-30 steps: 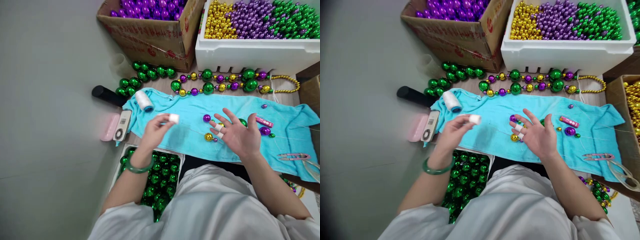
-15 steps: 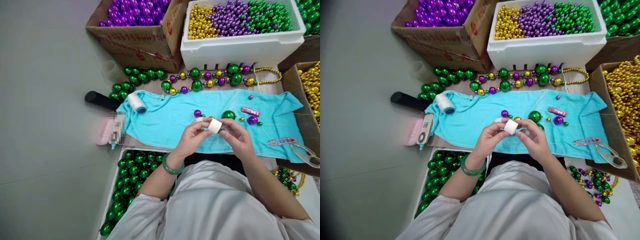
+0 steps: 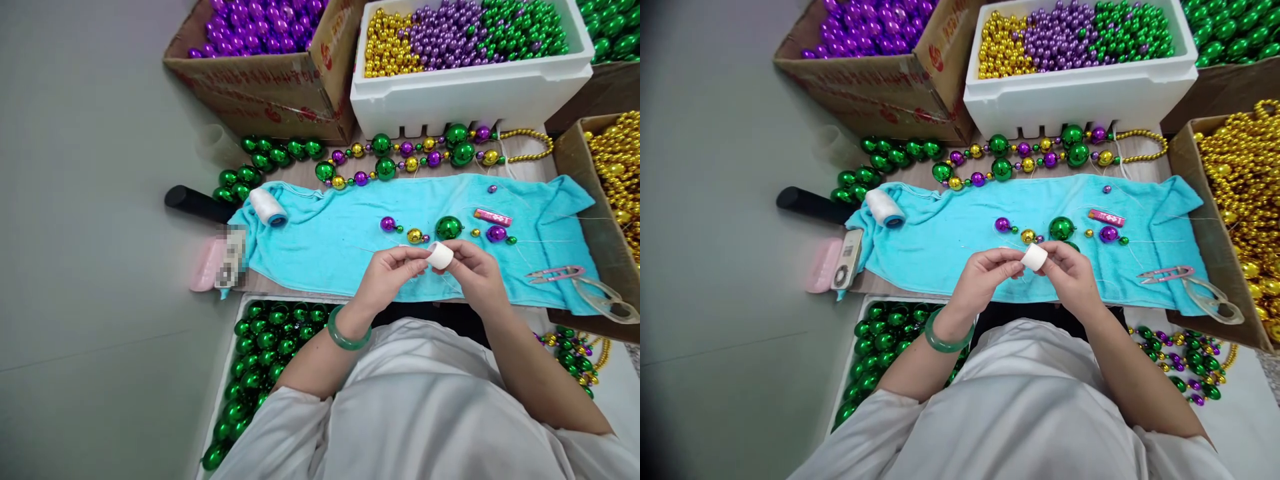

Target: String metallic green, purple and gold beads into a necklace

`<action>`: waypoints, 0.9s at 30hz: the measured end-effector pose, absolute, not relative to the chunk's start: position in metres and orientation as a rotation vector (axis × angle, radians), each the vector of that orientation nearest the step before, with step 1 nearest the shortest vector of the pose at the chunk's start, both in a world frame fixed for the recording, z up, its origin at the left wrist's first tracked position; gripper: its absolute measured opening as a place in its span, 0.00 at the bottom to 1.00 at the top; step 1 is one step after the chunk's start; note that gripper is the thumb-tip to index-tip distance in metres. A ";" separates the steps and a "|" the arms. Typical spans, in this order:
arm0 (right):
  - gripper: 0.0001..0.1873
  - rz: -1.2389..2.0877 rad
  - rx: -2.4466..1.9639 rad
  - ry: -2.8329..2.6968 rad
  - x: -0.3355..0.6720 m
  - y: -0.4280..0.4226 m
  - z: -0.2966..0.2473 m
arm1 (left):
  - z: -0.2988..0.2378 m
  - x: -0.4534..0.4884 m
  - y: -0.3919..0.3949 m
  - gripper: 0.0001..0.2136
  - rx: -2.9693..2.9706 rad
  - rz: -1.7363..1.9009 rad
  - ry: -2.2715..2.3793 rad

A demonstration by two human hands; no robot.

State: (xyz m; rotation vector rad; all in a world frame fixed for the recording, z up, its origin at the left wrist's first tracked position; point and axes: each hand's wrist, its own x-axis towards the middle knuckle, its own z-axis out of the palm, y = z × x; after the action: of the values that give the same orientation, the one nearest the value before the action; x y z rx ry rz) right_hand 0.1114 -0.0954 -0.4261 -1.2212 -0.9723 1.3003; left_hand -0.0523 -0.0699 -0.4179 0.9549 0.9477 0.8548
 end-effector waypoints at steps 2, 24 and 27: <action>0.13 1.293 -1.258 -0.984 0.111 -0.094 -0.425 | -0.417 -0.052 -0.070 0.10 0.973 0.856 0.969; 0.11 1.259 -1.339 -1.185 0.112 -0.084 -0.445 | -0.436 -0.052 -0.056 0.14 0.781 0.894 0.944; 0.16 1.370 -1.217 -1.156 0.113 -0.082 -0.441 | -0.442 -0.057 -0.055 0.15 0.817 0.891 0.791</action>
State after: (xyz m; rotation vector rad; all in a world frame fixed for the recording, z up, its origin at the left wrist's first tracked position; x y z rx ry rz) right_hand 0.1133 -0.0820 -0.4406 -1.2168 -1.1558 1.3701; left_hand -0.0568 -0.0546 -0.4418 0.8171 0.7913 0.8912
